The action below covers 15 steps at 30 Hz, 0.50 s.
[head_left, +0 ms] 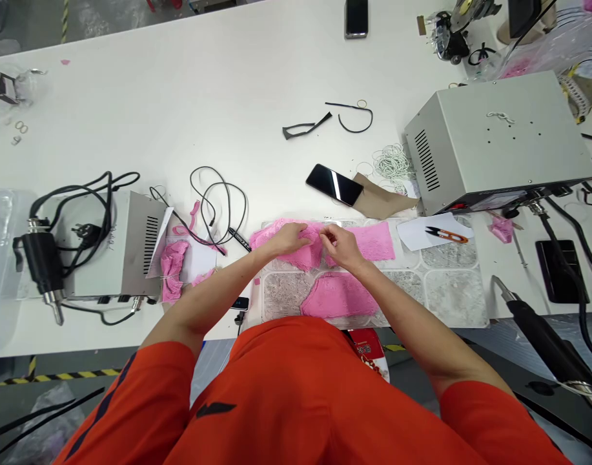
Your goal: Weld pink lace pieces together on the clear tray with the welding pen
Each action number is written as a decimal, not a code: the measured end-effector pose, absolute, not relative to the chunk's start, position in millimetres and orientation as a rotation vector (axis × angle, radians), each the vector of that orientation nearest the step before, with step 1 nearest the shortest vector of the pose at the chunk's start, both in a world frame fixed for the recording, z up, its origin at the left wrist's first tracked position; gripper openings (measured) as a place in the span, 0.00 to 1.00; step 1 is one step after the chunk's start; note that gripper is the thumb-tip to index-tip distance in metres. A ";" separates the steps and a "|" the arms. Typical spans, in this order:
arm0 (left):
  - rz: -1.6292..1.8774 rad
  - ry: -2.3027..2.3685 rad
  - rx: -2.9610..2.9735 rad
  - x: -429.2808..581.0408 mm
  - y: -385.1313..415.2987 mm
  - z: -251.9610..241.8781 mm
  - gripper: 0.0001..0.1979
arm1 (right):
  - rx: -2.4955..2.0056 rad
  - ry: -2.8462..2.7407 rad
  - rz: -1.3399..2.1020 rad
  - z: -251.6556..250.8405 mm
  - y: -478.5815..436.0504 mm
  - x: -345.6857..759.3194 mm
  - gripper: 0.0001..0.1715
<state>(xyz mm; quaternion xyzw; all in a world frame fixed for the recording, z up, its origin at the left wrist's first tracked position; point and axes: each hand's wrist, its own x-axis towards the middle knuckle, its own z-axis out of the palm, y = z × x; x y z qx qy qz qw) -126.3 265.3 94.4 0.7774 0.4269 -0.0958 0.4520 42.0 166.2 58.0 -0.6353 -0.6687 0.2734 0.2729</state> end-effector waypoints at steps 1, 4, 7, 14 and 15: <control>-0.233 1.061 1.923 -125.7 265.5 93.8 0.13 | -1.713 -1.813 0.740 55.9 160.0 41.4 0.08; -0.232 1.069 1.926 -124.3 267.8 93.6 0.14 | -1.694 -1.916 0.783 47.9 137.7 37.3 0.05; -0.242 1.069 1.930 -123.2 270.1 94.7 0.14 | -1.727 -1.979 0.783 37.4 123.3 30.6 0.05; -0.290 1.130 1.908 -120.9 271.0 95.9 0.23 | -1.780 -1.954 0.824 24.7 129.2 31.9 0.07; -0.306 1.142 1.897 -120.6 271.1 96.1 0.23 | -1.771 -1.951 0.843 25.9 131.0 34.8 0.07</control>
